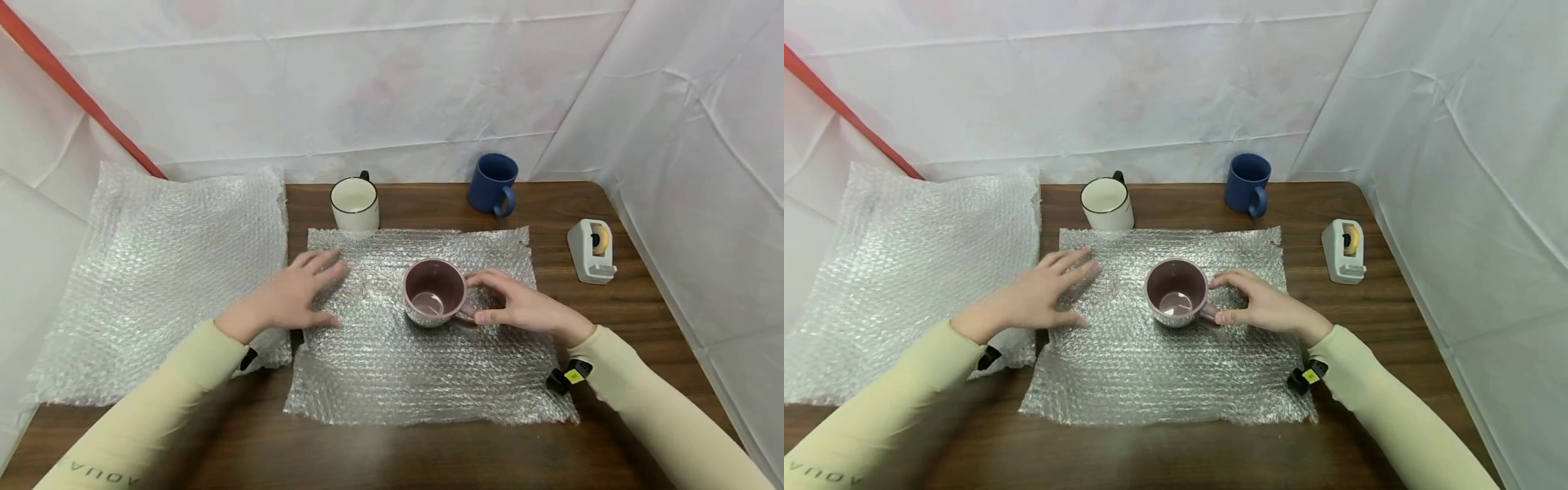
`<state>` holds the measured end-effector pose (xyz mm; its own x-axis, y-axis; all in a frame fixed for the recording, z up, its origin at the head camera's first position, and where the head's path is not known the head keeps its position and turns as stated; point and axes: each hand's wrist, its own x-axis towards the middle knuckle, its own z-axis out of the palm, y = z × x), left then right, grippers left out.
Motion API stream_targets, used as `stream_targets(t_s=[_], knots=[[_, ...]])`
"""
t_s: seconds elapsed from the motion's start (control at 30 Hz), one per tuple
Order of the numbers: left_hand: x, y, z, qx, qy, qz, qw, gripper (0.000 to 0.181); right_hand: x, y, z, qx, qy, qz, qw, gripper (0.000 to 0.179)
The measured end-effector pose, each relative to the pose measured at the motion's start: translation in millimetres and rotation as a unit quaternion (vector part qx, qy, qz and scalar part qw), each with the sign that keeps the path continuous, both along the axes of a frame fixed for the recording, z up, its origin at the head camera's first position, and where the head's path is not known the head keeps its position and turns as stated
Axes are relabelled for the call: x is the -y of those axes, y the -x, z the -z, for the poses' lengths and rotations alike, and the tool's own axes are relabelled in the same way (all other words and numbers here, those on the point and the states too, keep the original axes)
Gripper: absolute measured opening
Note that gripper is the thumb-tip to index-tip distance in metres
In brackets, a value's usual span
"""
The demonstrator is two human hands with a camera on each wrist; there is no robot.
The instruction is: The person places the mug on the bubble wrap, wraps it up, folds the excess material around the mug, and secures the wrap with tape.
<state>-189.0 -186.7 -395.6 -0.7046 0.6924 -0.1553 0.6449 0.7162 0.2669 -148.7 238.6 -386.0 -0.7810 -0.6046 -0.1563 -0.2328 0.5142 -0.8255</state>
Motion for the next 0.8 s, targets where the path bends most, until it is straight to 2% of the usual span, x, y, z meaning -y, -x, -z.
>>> stream_targets(t_s=[0.07,0.13,0.17,0.23,0.3,0.37,0.43,0.5,0.53,0.6,0.73,0.8], knots=[[3.8,8.2,-2.5,-0.026,-0.027,-0.036,0.9986,0.099,-1,0.9,1.5,0.006,-0.005,-0.001,1.0,0.049],[6.0,16.0,-5.1,-0.036,-0.055,-0.088,0.9939,0.094,-2,2.4,1.9,0.016,-0.009,-0.006,0.9998,0.052],[6.8,19.2,-7.0,-0.032,-0.07,-0.116,0.9903,0.092,-3,3.4,1.8,0.023,-0.008,-0.008,0.9997,0.053],[7.8,25.6,-9.2,0.003,-0.103,-0.169,0.9802,0.089,-4,6.0,1.1,0.034,-0.019,-0.013,0.9992,0.056],[8.9,30.8,-10.3,0.059,-0.137,-0.216,0.9649,0.088,-5,8.6,-0.4,0.052,-0.029,-0.019,0.9981,0.06],[10.8,34.4,-10.7,0.122,-0.173,-0.255,0.9436,0.085,-4,11.9,-1.6,0.066,-0.038,-0.029,0.9967,0.063],[12.9,36.3,-10.5,0.171,-0.207,-0.285,0.9202,0.082,-2,15.0,-3.4,0.073,-0.048,-0.043,0.9952,0.064],[14.4,36.3,-11.3,0.194,-0.236,-0.301,0.9034,0.076,0,18.1,-5.0,0.076,-0.049,-0.06,0.994,0.064],[14.6,35.8,-11.9,0.197,-0.245,-0.303,0.8994,0.072,2,19.4,-6.0,0.077,-0.049,-0.069,0.9934,0.063],[13.8,34.4,-14.2,0.187,-0.255,-0.302,0.8994,0.058,2,21.4,-7.8,0.082,-0.057,-0.081,0.9917,0.064],[6.6,31.3,-24.4,0.156,-0.271,-0.28,0.9076,0.031,1,24.4,-12.6,0.085,-0.087,-0.096,0.9879,0.071],[0.8,29.2,-32.9,0.157,-0.285,-0.274,0.905,0.028,0,25.8,-14.6,0.083,-0.102,-0.101,0.9861,0.072]])
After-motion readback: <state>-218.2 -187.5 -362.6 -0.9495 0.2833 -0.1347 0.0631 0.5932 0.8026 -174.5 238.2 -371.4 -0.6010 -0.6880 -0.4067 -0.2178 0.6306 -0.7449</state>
